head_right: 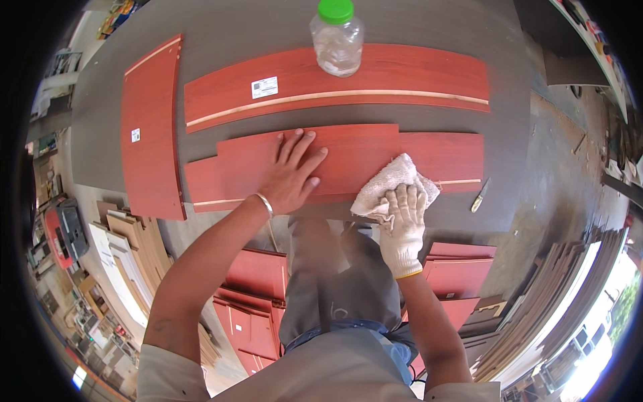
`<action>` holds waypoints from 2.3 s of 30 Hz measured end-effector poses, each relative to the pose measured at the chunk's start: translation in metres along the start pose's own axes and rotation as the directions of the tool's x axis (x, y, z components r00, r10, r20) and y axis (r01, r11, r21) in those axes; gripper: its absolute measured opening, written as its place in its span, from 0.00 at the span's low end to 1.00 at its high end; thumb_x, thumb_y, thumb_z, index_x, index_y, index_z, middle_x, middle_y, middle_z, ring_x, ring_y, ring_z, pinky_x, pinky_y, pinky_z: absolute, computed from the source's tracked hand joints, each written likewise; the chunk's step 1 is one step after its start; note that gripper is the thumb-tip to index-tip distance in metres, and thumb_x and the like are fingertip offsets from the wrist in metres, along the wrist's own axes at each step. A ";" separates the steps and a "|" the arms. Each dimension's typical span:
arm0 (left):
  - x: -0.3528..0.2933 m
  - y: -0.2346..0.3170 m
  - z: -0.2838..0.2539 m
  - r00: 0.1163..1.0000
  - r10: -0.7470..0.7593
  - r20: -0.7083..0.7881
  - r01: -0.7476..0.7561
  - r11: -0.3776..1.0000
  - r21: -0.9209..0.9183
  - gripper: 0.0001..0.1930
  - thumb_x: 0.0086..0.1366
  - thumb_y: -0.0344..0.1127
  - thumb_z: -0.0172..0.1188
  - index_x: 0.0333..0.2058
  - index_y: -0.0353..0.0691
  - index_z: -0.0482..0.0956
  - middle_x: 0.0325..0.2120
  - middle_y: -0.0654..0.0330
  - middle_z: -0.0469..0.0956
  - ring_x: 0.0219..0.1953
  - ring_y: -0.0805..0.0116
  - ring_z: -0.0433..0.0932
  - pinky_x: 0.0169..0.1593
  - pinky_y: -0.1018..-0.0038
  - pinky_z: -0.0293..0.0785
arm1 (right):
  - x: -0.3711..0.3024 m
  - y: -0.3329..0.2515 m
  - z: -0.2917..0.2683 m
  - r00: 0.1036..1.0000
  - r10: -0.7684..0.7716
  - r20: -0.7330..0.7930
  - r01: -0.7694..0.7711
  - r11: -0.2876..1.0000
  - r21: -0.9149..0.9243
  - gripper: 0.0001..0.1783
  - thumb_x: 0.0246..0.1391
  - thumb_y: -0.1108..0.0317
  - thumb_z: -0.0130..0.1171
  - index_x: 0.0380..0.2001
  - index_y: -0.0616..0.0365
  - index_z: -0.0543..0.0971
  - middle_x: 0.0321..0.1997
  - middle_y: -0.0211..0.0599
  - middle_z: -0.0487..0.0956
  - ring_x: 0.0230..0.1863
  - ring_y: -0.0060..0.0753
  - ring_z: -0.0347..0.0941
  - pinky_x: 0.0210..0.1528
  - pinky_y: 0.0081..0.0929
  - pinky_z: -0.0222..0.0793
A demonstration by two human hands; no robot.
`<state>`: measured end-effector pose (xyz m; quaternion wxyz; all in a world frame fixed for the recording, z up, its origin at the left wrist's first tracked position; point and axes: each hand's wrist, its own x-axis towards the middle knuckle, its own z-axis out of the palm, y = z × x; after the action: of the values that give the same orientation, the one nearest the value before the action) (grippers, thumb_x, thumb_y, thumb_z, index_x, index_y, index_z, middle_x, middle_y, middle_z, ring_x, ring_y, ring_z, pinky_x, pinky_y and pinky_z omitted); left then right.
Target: The person wipes the surfaces of several red wooden panels using a white cloth and a liquid from a plastic bottle. They repeatedly pour liquid onto the cloth and wipe each panel individually, moving between panels on a workbench in a workshop.
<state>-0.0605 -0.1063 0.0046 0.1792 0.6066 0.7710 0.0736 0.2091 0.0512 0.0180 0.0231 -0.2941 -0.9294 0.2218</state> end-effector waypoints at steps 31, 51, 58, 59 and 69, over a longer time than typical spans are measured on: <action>0.039 -0.038 -0.045 0.918 -0.274 0.288 0.296 0.954 -0.036 0.42 0.63 0.49 0.69 0.67 0.35 0.60 0.59 0.49 0.69 0.63 0.50 0.65 0.64 0.56 0.58 | 0.055 0.004 -0.001 0.888 -0.452 0.083 0.445 0.891 0.089 0.23 0.47 0.67 0.64 0.50 0.58 0.83 0.65 0.43 0.77 0.73 0.54 0.63 0.76 0.56 0.53; 0.051 -0.055 -0.045 0.863 -0.292 0.413 0.351 0.933 -0.074 0.40 0.56 0.55 0.75 0.58 0.37 0.68 0.57 0.53 0.72 0.64 0.54 0.67 0.63 0.54 0.61 | 0.050 -0.073 0.065 0.730 -0.665 0.155 0.646 0.746 0.162 0.25 0.56 0.63 0.60 0.59 0.50 0.79 0.66 0.37 0.76 0.73 0.43 0.66 0.75 0.47 0.59; 0.055 -0.050 -0.045 0.861 -0.306 0.406 0.365 0.928 -0.076 0.40 0.55 0.55 0.75 0.58 0.37 0.69 0.56 0.53 0.72 0.64 0.54 0.68 0.63 0.54 0.61 | 0.041 -0.077 0.077 0.735 -0.648 0.199 0.650 0.757 0.063 0.30 0.57 0.60 0.58 0.63 0.52 0.76 0.71 0.38 0.72 0.76 0.43 0.60 0.80 0.49 0.47; 0.054 -0.050 -0.045 0.864 -0.309 0.398 0.365 0.928 -0.074 0.40 0.55 0.54 0.75 0.58 0.38 0.69 0.56 0.53 0.72 0.64 0.53 0.68 0.63 0.54 0.60 | 0.043 -0.103 0.090 0.711 -0.671 0.212 0.662 0.740 0.120 0.32 0.58 0.60 0.56 0.67 0.51 0.73 0.74 0.38 0.69 0.78 0.43 0.57 0.81 0.49 0.46; 0.044 -0.058 -0.037 0.915 -0.272 0.297 0.327 0.932 -0.155 0.42 0.55 0.52 0.76 0.62 0.37 0.68 0.58 0.54 0.73 0.64 0.55 0.67 0.64 0.57 0.57 | 0.055 -0.109 0.078 0.739 -0.661 0.134 0.596 0.733 0.327 0.30 0.62 0.63 0.52 0.67 0.49 0.72 0.74 0.39 0.68 0.79 0.42 0.56 0.81 0.44 0.46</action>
<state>-0.1352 -0.0746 0.0116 0.3524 0.4638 0.8119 0.0392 0.0918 -0.0291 -0.0104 0.0230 0.0750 -0.9313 0.3557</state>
